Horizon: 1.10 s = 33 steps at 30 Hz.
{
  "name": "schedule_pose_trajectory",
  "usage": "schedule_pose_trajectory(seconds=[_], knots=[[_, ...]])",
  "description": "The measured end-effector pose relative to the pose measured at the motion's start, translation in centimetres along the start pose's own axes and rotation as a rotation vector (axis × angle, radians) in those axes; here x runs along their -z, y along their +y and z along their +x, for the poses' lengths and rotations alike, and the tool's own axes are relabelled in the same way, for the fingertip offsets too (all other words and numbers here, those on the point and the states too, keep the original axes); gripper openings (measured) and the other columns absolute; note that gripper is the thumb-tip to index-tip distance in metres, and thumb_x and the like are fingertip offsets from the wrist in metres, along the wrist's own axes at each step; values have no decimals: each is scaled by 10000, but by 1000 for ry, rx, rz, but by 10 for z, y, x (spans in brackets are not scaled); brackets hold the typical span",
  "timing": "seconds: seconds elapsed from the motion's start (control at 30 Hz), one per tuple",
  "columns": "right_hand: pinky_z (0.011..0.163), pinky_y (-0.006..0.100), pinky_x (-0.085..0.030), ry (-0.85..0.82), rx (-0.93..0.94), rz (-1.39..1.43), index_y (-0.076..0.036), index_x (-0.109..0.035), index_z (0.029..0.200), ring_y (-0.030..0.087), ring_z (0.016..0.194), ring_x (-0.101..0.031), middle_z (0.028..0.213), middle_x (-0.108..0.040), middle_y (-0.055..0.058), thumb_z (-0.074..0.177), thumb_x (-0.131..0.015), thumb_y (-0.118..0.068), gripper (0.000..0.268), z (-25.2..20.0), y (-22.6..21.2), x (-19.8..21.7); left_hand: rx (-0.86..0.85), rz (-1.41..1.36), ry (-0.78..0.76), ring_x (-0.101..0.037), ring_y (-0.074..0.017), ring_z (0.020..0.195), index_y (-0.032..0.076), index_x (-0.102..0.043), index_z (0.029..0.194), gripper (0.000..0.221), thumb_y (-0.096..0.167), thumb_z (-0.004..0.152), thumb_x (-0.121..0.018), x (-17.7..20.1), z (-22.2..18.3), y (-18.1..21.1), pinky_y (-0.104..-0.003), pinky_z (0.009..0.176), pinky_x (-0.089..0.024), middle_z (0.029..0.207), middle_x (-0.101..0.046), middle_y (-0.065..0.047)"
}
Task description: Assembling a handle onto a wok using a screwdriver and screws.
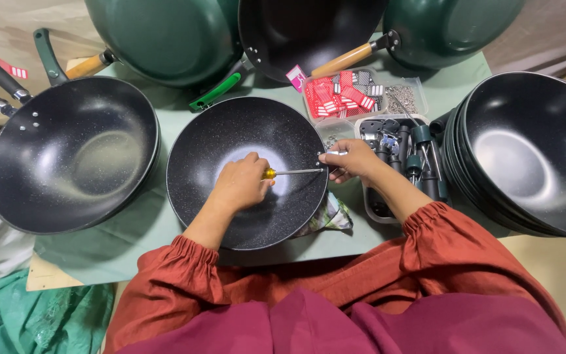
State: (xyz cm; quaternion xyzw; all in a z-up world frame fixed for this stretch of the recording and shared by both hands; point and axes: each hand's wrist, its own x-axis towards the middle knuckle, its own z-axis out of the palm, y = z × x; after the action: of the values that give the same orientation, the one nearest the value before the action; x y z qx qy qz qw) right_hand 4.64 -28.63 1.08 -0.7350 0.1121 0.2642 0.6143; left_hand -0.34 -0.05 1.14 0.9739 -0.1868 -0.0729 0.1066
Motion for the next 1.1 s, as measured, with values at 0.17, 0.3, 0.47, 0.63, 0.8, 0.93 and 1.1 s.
schedule_pose_trajectory(seconds=[0.17, 0.3, 0.47, 0.63, 0.8, 0.93, 1.1], knots=[[471, 312, -638, 1, 3, -4, 24, -648, 998, 250, 550, -732, 760, -729, 229, 850, -801, -121, 258, 2, 2, 0, -27, 28, 32, -726, -385, 909, 101, -680, 1089, 302, 341, 907, -700, -5, 2, -3, -519, 799, -568, 999, -617, -94], [473, 319, -639, 4, 3, -4, 21, -652, 995, 254, 550, -732, 759, -728, 229, 850, -807, -126, 258, 4, 3, 1, -17, 23, 54, -722, -395, 886, 102, -651, 1089, 310, 333, 894, -718, -1, -3, 1, -533, 776, -575, 1009, -605, -105], [473, 316, -638, 3, 3, 0, 22, -652, 991, 251, 550, -731, 763, -726, 223, 848, -805, -123, 254, 5, 4, 1, -21, -11, 30, -722, -398, 910, 80, -671, 1094, 329, 342, 899, -705, 4, -2, 3, -527, 789, -577, 996, -620, -119], [478, 319, -639, 5, 0, -1, 25, -649, 998, 255, 556, -731, 772, -725, 224, 850, -799, -119, 255, 6, 5, 1, -29, -1, 11, -724, -383, 917, 63, -703, 1071, 316, 335, 910, -694, 1, 0, 2, -509, 802, -581, 980, -635, -119], [486, 324, -640, 13, -7, -12, 26, -649, 1006, 257, 558, -731, 776, -724, 229, 856, -794, -121, 254, 2, 1, 0, -17, -30, 8, -733, -394, 896, 51, -685, 1101, 332, 315, 902, -720, 11, -8, 11, -505, 795, -589, 994, -632, -140], [474, 318, -638, 10, -10, -12, 22, -656, 989, 255, 551, -730, 769, -724, 225, 853, -800, -119, 243, 0, 0, 0, -18, -47, -19, -733, -409, 897, 46, -677, 1108, 346, 322, 902, -712, 18, -9, 13, -514, 795, -590, 997, -634, -148], [483, 319, -642, 11, -8, -18, 21, -655, 998, 252, 560, -734, 772, -727, 227, 853, -800, -125, 251, 0, -1, 0, -13, -100, -24, -741, -408, 904, 15, -707, 1089, 343, 314, 922, -684, 18, -8, 13, -503, 797, -599, 997, -658, -167]])
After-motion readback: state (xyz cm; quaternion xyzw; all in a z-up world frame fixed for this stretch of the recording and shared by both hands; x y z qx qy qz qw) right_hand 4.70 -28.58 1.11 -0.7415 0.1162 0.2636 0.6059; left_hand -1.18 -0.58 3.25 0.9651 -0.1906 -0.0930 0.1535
